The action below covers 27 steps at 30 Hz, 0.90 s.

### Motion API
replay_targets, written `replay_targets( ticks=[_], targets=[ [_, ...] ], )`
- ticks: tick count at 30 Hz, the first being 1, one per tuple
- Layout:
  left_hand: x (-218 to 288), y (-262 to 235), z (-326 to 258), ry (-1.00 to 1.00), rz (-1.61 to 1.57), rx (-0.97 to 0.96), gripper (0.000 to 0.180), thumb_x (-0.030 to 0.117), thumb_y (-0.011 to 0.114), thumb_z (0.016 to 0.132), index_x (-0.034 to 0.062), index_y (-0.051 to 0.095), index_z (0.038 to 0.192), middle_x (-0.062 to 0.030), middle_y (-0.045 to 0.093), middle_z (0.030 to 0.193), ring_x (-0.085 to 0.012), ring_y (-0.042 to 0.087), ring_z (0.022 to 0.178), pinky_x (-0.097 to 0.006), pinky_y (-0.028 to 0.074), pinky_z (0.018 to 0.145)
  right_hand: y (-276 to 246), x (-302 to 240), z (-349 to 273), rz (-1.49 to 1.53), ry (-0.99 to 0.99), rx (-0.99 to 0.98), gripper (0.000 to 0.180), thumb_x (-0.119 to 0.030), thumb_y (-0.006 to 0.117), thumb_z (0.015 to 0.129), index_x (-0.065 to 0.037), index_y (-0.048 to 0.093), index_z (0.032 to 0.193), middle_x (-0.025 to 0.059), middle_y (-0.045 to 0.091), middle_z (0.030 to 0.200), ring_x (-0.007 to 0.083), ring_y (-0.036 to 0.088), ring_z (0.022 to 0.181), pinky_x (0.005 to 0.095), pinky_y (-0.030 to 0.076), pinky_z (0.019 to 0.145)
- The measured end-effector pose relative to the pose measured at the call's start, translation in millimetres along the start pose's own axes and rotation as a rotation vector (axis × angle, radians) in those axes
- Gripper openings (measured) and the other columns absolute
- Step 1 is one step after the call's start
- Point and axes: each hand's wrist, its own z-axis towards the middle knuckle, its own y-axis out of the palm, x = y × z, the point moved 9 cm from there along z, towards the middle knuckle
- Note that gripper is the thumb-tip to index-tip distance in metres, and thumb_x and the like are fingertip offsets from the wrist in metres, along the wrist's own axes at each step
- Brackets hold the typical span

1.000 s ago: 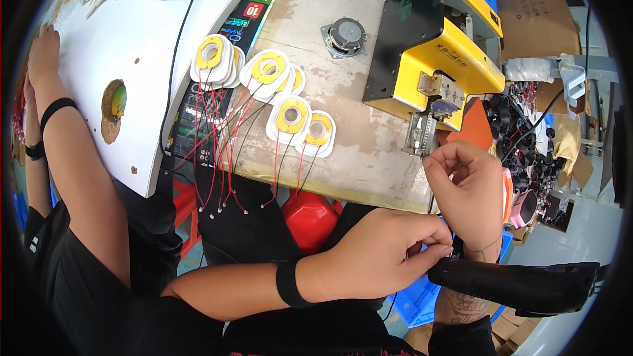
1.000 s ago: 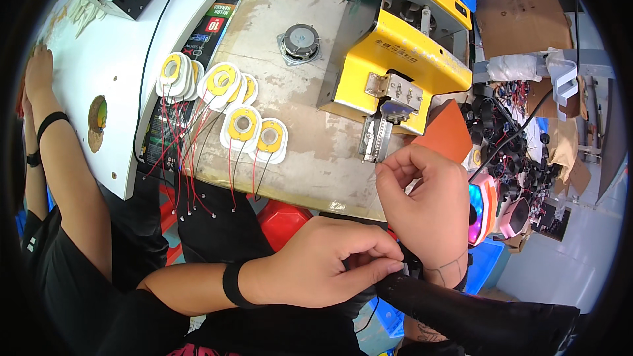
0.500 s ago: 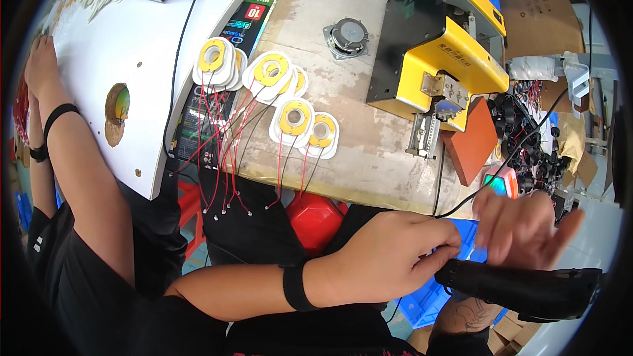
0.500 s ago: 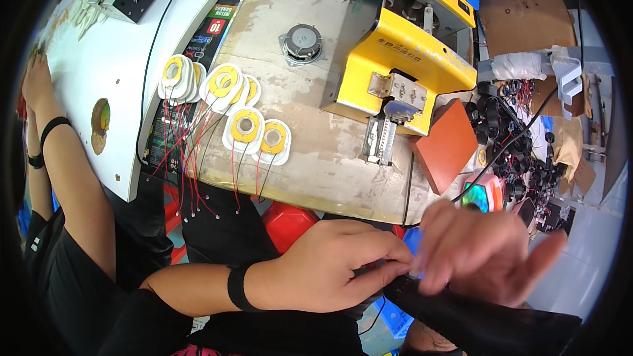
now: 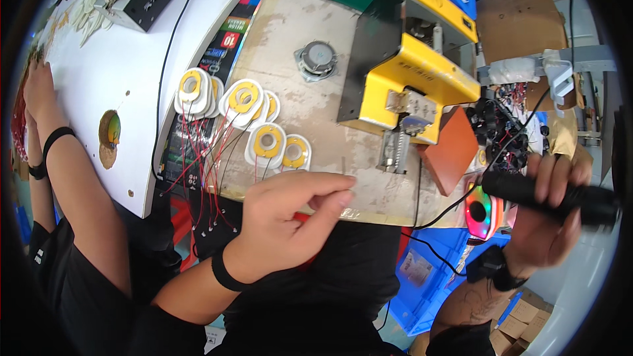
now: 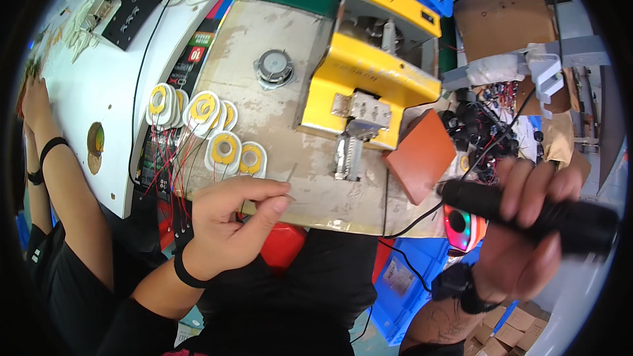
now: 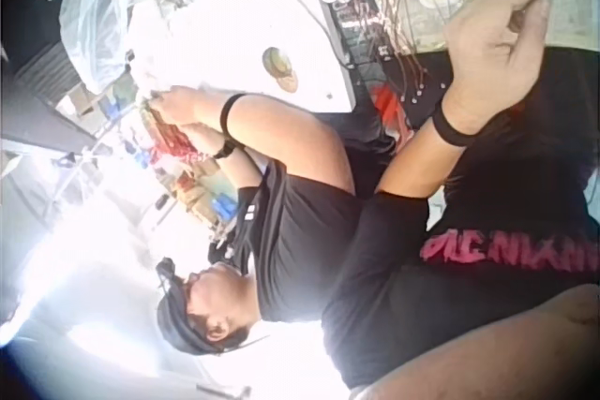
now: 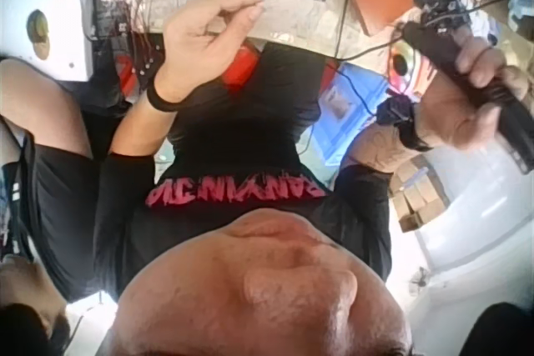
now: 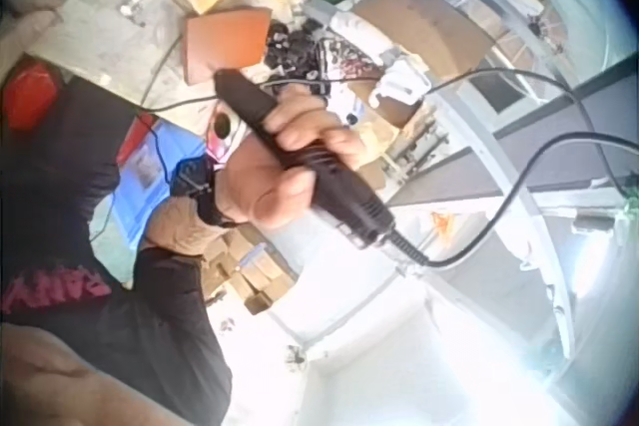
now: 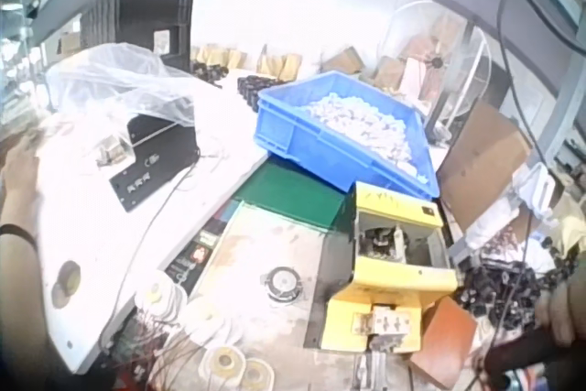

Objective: Assembling electronic components using a crimping machine and a heat gun.

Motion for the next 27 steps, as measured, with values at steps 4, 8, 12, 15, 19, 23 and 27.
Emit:
replay_targets(
  ticks=[4, 8, 12, 15, 19, 23, 27],
  targets=[
    [3, -2, -4, 0.136, 0.159, 0.037, 0.013, -0.002, 0.079, 0.093, -0.0025, 0.079, 0.106, -0.0139, 0.080, 0.092, -0.0187, 0.076, 0.077, -0.029, 0.057, 0.071, -45, 4, 58, 0.169, -0.123, 0.159, 0.035, -0.027, 0.055, 0.107, -0.001, 0.055, 0.131, 0.0069, 0.053, 0.108, 0.0222, 0.050, 0.106, 0.0472, 0.035, 0.112],
    [10, 4, -14, 0.172, 0.171, 0.009, 0.015, -0.002, 0.078, 0.094, -0.0023, 0.077, 0.109, -0.0147, 0.081, 0.093, -0.0205, 0.076, 0.076, -0.029, 0.058, 0.072, -30, 32, 121, 0.128, -0.150, 0.205, 0.030, -0.021, 0.068, 0.104, 0.001, 0.063, 0.123, 0.0098, 0.064, 0.111, 0.0229, 0.060, 0.107, 0.0403, 0.045, 0.107],
    [10, 2, -17, 0.147, 0.146, 0.018, 0.016, -0.003, 0.076, 0.095, -0.0031, 0.076, 0.111, -0.0159, 0.081, 0.094, -0.0210, 0.076, 0.077, -0.030, 0.058, 0.073, -16, 51, 147, -0.026, -0.104, 0.247, 0.024, -0.016, 0.070, 0.103, 0.005, 0.071, 0.113, 0.0124, 0.069, 0.114, 0.0215, 0.065, 0.099, 0.0353, 0.053, 0.093],
    [11, -3, -18, 0.116, 0.121, 0.019, 0.014, -0.003, 0.075, 0.096, -0.0044, 0.076, 0.110, -0.0167, 0.081, 0.094, -0.0207, 0.077, 0.080, -0.030, 0.058, 0.076, -9, 29, 153, -0.102, -0.253, 0.045, 0.020, -0.013, 0.064, 0.106, 0.004, 0.071, 0.113, 0.0122, 0.070, 0.109, 0.0211, 0.065, 0.100, 0.0340, 0.054, 0.091],
    [10, -7, -11, 0.118, 0.107, 0.095, 0.014, -0.002, 0.076, 0.095, -0.0033, 0.077, 0.109, -0.0154, 0.081, 0.093, -0.0192, 0.075, 0.077, -0.029, 0.057, 0.071, -23, 32, 156, -0.015, -0.172, 0.133, 0.032, -0.019, 0.061, 0.107, 0.008, 0.061, 0.125, 0.0124, 0.063, 0.108, 0.0244, 0.058, 0.106, 0.0392, 0.046, 0.106],
    [19, -5, 0, 0.173, 0.047, 0.137, 0.014, -0.002, 0.079, 0.093, -0.0011, 0.079, 0.107, -0.0132, 0.081, 0.092, -0.0174, 0.073, 0.071, -0.027, 0.056, 0.065, -10, 4, 156, 0.176, -0.108, -0.063, 0.037, -0.020, 0.062, 0.106, 0.010, 0.061, 0.126, 0.0145, 0.062, 0.106, 0.0272, 0.058, 0.105, 0.0411, 0.046, 0.108],
    [19, -9, -1, 0.157, 0.033, 0.158, 0.015, -0.001, 0.080, 0.093, -0.0018, 0.079, 0.108, -0.0135, 0.081, 0.093, -0.0175, 0.074, 0.073, -0.028, 0.056, 0.066, 2, 27, 157, 0.082, -0.188, 0.053, 0.030, -0.020, 0.063, 0.105, 0.006, 0.064, 0.120, 0.0119, 0.065, 0.104, 0.0257, 0.062, 0.102, 0.0404, 0.050, 0.100]
  ],
)
